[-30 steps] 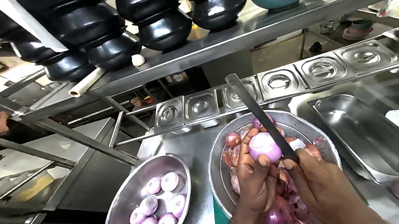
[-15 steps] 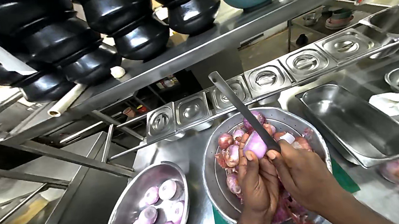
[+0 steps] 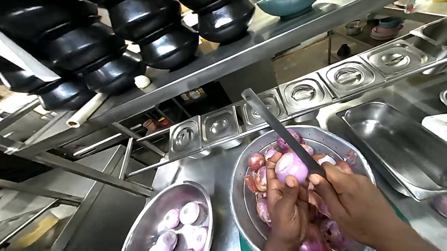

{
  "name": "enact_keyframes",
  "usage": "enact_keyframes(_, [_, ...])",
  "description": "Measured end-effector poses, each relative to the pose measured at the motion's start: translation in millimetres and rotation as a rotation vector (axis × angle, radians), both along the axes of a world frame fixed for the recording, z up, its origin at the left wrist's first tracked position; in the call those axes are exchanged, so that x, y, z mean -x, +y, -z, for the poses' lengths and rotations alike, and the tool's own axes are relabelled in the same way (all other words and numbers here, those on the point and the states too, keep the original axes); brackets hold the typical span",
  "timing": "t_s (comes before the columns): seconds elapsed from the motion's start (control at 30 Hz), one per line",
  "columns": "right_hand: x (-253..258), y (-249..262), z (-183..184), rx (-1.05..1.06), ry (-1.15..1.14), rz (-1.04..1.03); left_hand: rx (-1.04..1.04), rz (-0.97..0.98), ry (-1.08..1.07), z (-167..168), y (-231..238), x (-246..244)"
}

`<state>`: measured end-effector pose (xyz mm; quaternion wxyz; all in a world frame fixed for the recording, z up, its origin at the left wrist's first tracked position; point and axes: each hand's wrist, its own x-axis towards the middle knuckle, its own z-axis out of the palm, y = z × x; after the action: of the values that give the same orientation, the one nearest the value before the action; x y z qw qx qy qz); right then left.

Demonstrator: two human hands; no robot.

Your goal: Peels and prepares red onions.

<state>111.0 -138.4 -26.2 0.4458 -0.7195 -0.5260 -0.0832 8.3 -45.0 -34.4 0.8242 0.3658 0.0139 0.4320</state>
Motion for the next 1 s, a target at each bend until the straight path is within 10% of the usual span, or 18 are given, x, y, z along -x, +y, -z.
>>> enact_keyframes(0.27, [-25.2, -13.5, -1.6, -0.056, -0.107, -0.167, -0.568, 0.113, 0.140, -26.4, 39.9, 22.3])
enact_keyframes(1.0, [-22.1, -8.7, 2.1, -0.099, -0.118, -0.193, -0.794, 0.204, 0.207, -45.2, 69.8, 34.6])
